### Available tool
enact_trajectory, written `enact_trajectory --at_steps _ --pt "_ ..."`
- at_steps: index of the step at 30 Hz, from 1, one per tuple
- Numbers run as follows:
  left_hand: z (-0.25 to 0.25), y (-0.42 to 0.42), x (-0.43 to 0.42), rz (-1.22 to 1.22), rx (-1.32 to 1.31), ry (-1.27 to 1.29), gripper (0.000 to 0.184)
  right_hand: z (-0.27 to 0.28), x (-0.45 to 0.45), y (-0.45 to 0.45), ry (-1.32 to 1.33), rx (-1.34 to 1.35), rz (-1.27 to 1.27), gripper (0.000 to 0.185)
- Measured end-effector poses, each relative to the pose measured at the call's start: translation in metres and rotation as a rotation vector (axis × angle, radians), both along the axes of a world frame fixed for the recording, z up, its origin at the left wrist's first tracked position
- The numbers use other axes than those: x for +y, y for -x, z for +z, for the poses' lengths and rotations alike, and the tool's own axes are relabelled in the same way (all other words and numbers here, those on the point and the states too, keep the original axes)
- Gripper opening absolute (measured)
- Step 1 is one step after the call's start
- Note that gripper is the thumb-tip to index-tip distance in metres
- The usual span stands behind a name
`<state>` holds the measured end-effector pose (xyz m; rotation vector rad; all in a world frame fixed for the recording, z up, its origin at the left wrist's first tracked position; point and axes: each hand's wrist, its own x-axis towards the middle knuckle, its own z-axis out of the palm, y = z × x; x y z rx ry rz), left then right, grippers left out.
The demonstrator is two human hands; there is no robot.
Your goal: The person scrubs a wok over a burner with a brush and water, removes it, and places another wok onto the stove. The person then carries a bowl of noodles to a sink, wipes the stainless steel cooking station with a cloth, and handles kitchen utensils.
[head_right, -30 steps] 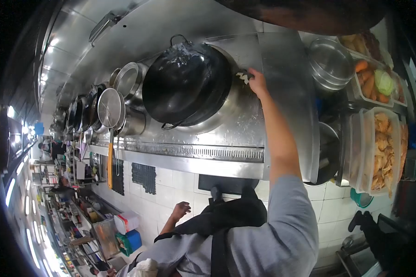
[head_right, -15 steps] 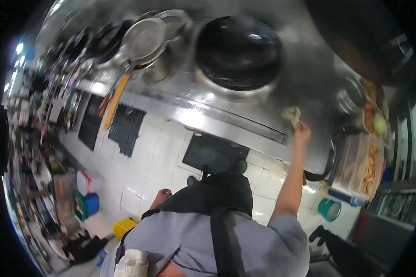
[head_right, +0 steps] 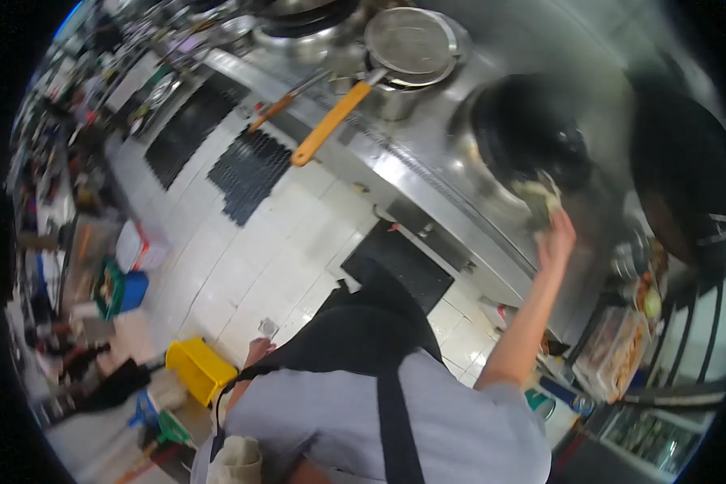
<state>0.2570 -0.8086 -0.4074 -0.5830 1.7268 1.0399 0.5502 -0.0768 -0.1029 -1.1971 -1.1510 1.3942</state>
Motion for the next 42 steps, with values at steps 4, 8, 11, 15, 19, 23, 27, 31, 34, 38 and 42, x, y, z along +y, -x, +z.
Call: enact_trajectory --at_steps 4,8,11,15,19,23,27,31,34,38,42 --pt "-0.041 0.045 0.015 -0.338 0.325 -0.131 0.021 0.03 0.022 0.094 -0.047 0.221 0.225 0.033" --pt "-0.038 0.089 0.056 -0.293 0.439 -0.217 0.023 0.035 0.037 0.2 -0.24 -0.181 0.363 0.023" --pt "0.001 0.124 0.1 -0.077 0.228 -0.099 0.022 0.035 0.047 0.277 -0.205 -0.145 0.466 0.018" --pt "0.013 0.168 0.105 -0.063 0.302 -0.076 0.021 0.042 0.061 0.38 -0.302 -0.29 0.662 0.023" --pt "0.018 0.194 0.089 -0.03 0.21 -0.053 0.02 0.04 0.05 0.493 -0.351 -0.237 0.757 0.026" --pt "0.003 0.261 0.098 0.014 0.028 0.003 0.019 0.023 0.033 0.576 -0.222 -0.07 0.844 0.024" --pt "-0.049 0.348 0.11 -0.009 -0.017 -0.067 0.019 0.016 -0.015 0.652 0.033 0.158 0.855 0.026" --pt "-0.032 0.451 0.151 -0.183 0.069 -0.105 0.016 -0.014 -0.042 0.718 0.215 0.335 0.74 0.022" --pt "-0.029 0.529 0.162 -0.256 0.179 -0.187 0.017 -0.023 -0.053 0.745 -0.065 0.068 0.662 0.02" --pt "-0.02 0.613 0.162 -0.263 0.225 -0.189 0.02 -0.076 -0.069 0.778 -0.42 -0.449 0.641 0.024" --pt "-0.032 0.66 0.153 -0.304 0.213 -0.149 0.02 -0.125 -0.151 0.793 -0.859 -1.129 0.877 0.036"
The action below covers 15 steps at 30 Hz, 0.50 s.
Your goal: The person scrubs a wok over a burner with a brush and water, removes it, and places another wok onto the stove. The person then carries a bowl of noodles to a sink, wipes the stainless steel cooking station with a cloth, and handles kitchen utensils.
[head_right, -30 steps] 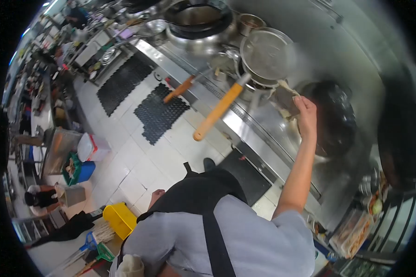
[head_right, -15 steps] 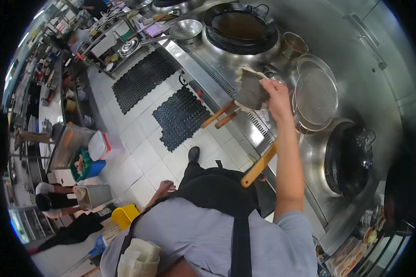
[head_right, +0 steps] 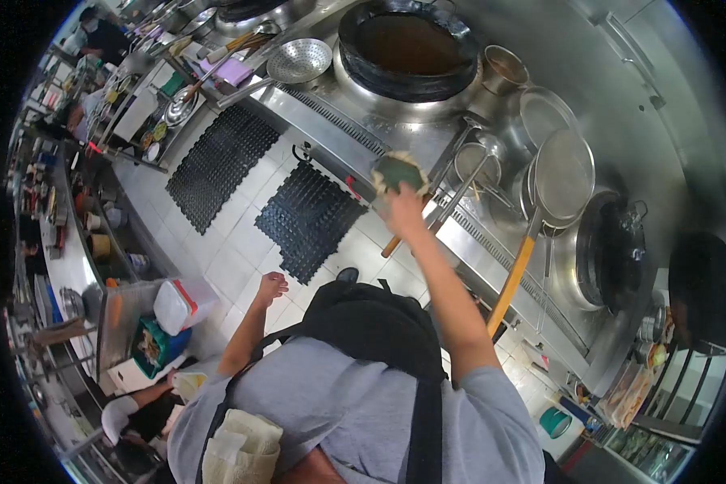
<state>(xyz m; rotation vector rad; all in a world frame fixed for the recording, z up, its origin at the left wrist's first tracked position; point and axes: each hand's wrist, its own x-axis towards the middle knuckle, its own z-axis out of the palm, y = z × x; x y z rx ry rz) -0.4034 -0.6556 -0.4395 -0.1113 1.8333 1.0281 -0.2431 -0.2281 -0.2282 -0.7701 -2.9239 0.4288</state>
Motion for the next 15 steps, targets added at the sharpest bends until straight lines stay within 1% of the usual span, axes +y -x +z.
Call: enact_trajectory --at_steps 1,2,4,5,6,7,8,9,11,12,14,15 --pt "0.0 0.01 0.002 -0.017 -0.003 0.015 0.021 -0.024 -0.019 -0.003 0.081 0.002 0.017 0.039" --pt "-0.001 0.017 0.009 -0.045 0.035 -0.023 0.021 -0.042 -0.035 -0.008 0.163 0.005 0.033 0.041" --pt "-0.004 0.017 0.03 -0.115 0.103 -0.099 0.021 -0.012 -0.076 -0.028 0.439 0.076 0.089 0.039" --pt "0.006 0.018 0.051 -0.226 0.102 -0.156 0.024 -0.005 -0.085 -0.04 0.52 0.059 0.12 0.037" --pt "0.017 0.01 0.078 -0.244 0.074 -0.187 0.026 0.002 -0.092 -0.052 0.599 0.046 0.148 0.036" --pt "0.028 -0.001 0.109 -0.265 0.046 -0.22 0.027 0.01 -0.095 -0.065 0.608 0.005 0.091 0.035" --pt "0.042 -0.011 0.139 -0.326 -0.065 -0.273 0.031 0.017 -0.098 -0.08 0.617 -0.034 0.034 0.035" --pt "0.068 -0.024 0.171 -0.425 -0.146 -0.313 0.032 0.02 -0.102 -0.097 0.63 -0.07 -0.024 0.034" --pt "0.11 -0.058 0.226 -0.43 -0.345 -0.465 0.029 0.011 -0.105 -0.14 0.581 -0.039 -0.146 0.033" --pt "0.127 -0.072 0.25 -0.406 -0.444 -0.482 0.026 0.003 -0.107 -0.165 0.555 -0.025 -0.201 0.033" --pt "0.148 -0.097 0.281 -0.348 -0.638 -0.507 0.02 -0.013 -0.117 -0.22 0.582 -0.013 -0.444 0.029" --pt "0.147 -0.102 0.285 -0.396 -0.503 -0.506 0.018 -0.03 -0.129 -0.253 0.57 0.002 -0.603 0.029"
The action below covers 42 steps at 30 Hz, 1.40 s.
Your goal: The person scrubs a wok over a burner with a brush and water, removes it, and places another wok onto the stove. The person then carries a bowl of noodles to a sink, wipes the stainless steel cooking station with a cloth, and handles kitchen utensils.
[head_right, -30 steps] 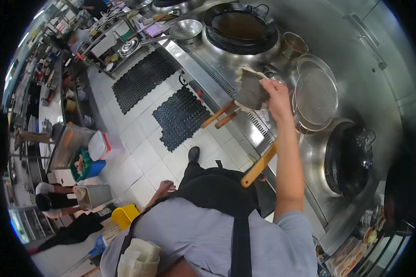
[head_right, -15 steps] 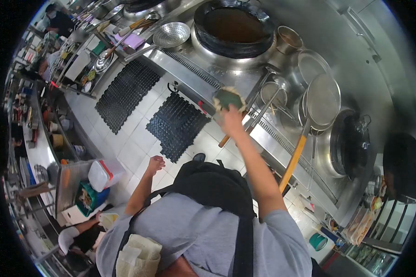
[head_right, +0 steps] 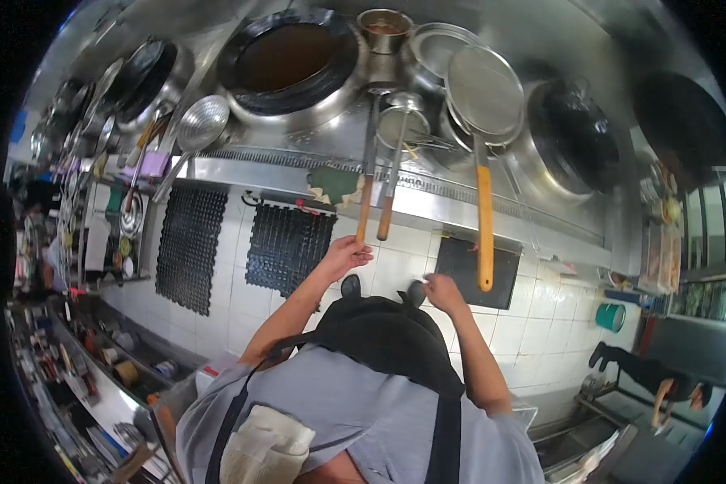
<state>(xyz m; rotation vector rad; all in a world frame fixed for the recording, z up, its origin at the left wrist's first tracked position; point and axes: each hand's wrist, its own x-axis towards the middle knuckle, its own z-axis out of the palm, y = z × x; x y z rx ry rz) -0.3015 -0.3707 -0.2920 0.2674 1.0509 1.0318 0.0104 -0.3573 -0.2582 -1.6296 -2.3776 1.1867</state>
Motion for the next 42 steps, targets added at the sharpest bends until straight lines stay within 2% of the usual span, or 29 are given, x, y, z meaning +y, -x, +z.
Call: enact_trajectory --at_steps 2,3,4,5,6,7,9,11,12,13,14,16,17,18,19,20,21,22,23,24,26,29,32,33,34,35,36,39,42 --pt "-0.003 -0.005 0.009 -0.007 0.277 -0.078 0.014 -0.044 -0.035 -0.076 -0.055 -0.099 -0.21 0.026" --pt "0.014 -0.005 0.01 0.079 0.4 -0.204 0.011 -0.072 -0.058 -0.118 -0.101 -0.166 -0.264 0.026" --pt "0.022 0.002 0.012 0.112 0.465 -0.221 0.011 -0.115 -0.094 -0.163 -0.151 -0.238 -0.372 0.027" --pt "0.012 0.017 0.016 0.11 0.529 -0.254 0.012 -0.113 -0.126 -0.189 0.006 -0.156 -0.502 0.026" --pt "0.028 0.024 0.021 0.133 0.68 -0.237 0.013 -0.189 -0.177 -0.249 0.083 -0.182 -0.562 0.024" --pt "0.019 0.037 0.029 0.153 0.703 -0.254 0.014 -0.216 -0.22 -0.282 0.275 -0.149 -0.599 0.023" --pt "0.01 0.061 0.049 0.003 0.851 -0.233 0.014 -0.189 -0.281 -0.296 0.512 -0.172 -0.604 0.021" --pt "-0.012 0.069 0.065 0.025 0.847 -0.182 0.013 -0.172 -0.321 -0.305 0.589 -0.139 -0.604 0.02" --pt "-0.014 0.07 0.07 0.0 0.96 -0.205 0.012 -0.171 -0.335 -0.31 0.59 -0.104 -0.61 0.019" --pt "-0.016 0.069 0.069 0.031 0.978 -0.214 0.019 -0.173 -0.342 -0.315 0.576 -0.072 -0.61 0.018" --pt "-0.036 0.075 0.065 0.108 1.061 -0.302 0.037 -0.174 -0.343 -0.319 0.544 -0.036 -0.607 0.017" --pt "-0.059 0.067 0.045 0.336 1.762 -0.443 0.051 -0.175 -0.337 -0.328 0.448 0.036 -0.625 0.016" --pt "-0.041 0.04 0.029 0.403 1.81 -0.187 0.054 -0.174 -0.332 -0.334 0.423 0.073 -0.685 0.015" --pt "-0.026 0.007 0.008 0.467 1.81 -0.111 0.052 -0.169 -0.323 -0.339 0.432 0.124 -0.797 0.014" --pt "-0.075 0.009 -0.009 0.459 1.972 -0.214 0.048 -0.147 -0.308 -0.337 0.54 0.201 -1.083 0.019" --pt "-0.103 -0.003 -0.027 0.295 1.727 -0.119 0.045 -0.191 -0.314 -0.352 0.594 0.291 -1.194 0.022" --pt "-0.131 -0.029 -0.051 0.101 1.919 -0.192 0.039 -0.194 -0.307 -0.362 0.649 0.329 -1.262 0.02" --pt "-0.129 -0.062 -0.076 -0.349 1.778 -0.122 0.032 -0.2 -0.3 -0.371 0.671 0.308 -1.286 0.022" --pt "-0.147 -0.085 -0.091 -0.689 1.575 -0.155 0.033 -0.2 -0.294 -0.38 0.644 0.323 -1.266 0.023" --pt "-0.172 -0.105 -0.101 -0.921 1.363 -0.218 0.034 -0.194 -0.285 -0.389 0.624 0.323 -1.26 0.023" --pt "-0.219 -0.14 -0.112 -1.112 1.073 -0.337 0.036 -0.185 -0.261 -0.409 0.575 0.382 -1.273 0.023" --pt "-0.254 -0.186 -0.087 -1.155 0.897 -0.491 0.04 -0.178 -0.226 -0.446 0.507 0.523 -1.332 0.021" --pt "-0.239 -0.237 -0.033 -1.129 0.763 -0.676 0.043 -0.163 -0.184 -0.491 0.499 0.505 -1.334 0.02" --pt "-0.257 -0.237 -0.02 -1.096 0.84 -0.458 0.043 -0.156 -0.17 -0.509 0.488 0.492 -1.31 0.021" --pt "-0.232 -0.256 -0.002 -1.036 0.904 -0.228 0.042 -0.156 -0.156 -0.525 0.481 0.479 -1.314 0.021" --pt "-0.175 -0.288 0.019 -0.953 0.952 -0.011 0.041 -0.16 -0.142 -0.545 0.472 0.465 -1.32 0.022" --pt "-0.175 -0.303 0.035 -0.879 0.925 0.116 0.041 -0.158 -0.126 -0.564 0.46 0.467 -1.337 0.023" --pt "-0.166 -0.348 0.07 -0.874 0.993 0.026 0.04 -0.15 -0.097 -0.611 0.422 0.522 -1.401 0.024" --pt "-0.229 -0.35 0.103 -1.311 1.245 -1.541 0.033 -0.151 -0.096 -0.642 0.462 0.508 -1.42 0.025"
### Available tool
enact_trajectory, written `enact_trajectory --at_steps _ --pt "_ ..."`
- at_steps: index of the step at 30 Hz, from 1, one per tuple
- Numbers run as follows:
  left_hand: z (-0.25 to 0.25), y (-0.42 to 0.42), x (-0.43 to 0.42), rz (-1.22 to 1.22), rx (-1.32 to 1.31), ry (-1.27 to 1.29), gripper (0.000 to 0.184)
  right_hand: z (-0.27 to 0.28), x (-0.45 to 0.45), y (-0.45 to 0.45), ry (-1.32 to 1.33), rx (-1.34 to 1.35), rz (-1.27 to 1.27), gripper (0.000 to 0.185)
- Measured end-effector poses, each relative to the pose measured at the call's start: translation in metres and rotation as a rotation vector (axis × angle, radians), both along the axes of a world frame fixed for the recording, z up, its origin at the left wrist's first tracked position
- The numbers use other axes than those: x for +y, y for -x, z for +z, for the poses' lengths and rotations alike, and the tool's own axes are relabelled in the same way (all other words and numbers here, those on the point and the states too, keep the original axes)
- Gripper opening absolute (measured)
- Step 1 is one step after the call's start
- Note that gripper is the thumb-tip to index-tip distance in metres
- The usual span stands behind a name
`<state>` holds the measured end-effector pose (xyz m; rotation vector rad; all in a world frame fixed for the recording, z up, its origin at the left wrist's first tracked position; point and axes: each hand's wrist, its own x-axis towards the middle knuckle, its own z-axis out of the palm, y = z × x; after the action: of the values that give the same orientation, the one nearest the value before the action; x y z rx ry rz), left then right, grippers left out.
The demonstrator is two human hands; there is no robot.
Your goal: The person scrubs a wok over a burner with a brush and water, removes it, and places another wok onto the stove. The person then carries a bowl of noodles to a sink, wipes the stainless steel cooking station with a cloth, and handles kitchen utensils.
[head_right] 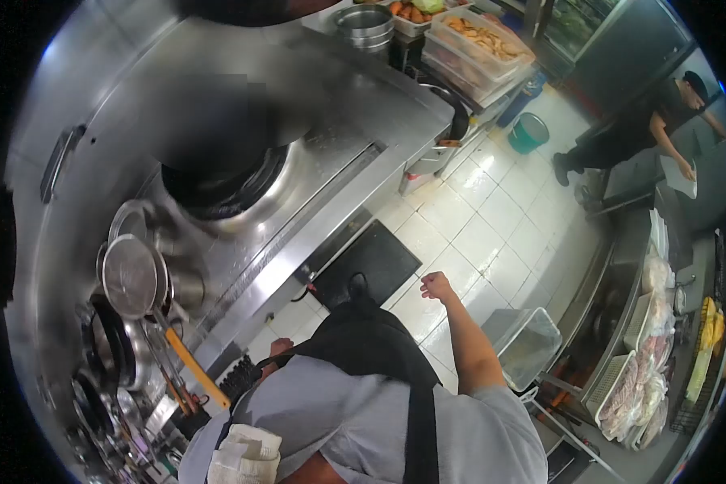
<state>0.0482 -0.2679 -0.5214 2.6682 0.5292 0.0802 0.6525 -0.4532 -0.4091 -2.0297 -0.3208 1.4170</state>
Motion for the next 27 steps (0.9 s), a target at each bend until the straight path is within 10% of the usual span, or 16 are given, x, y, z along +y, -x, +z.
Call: enact_trajectory --at_steps 4,6,9,17,21,23,27 --pt "0.061 -0.087 0.012 0.947 -0.09 1.265 0.02 0.007 0.007 -0.052 0.009 0.107 -0.088 0.025" --pt "0.092 -0.117 0.022 0.94 0.007 1.207 0.019 0.023 0.017 -0.084 -0.081 0.214 -0.249 0.026" --pt "0.118 -0.139 0.051 0.25 0.203 0.584 0.023 0.031 0.048 -0.153 -0.316 0.32 -0.442 0.03" --pt "0.168 -0.213 0.05 1.297 0.026 1.158 0.034 0.045 0.211 -0.344 -0.443 0.57 -0.633 0.059" --pt "0.155 -0.23 0.018 0.857 -0.226 1.077 0.04 0.018 0.288 -0.403 -0.279 0.743 -0.522 0.042" --pt "0.121 -0.234 0.005 1.17 -0.362 1.441 0.04 -0.02 0.302 -0.449 -0.226 0.752 -0.037 0.025" --pt "0.141 -0.283 -0.028 1.149 -0.198 1.238 0.033 0.036 0.335 -0.479 -0.208 0.062 0.191 0.016"
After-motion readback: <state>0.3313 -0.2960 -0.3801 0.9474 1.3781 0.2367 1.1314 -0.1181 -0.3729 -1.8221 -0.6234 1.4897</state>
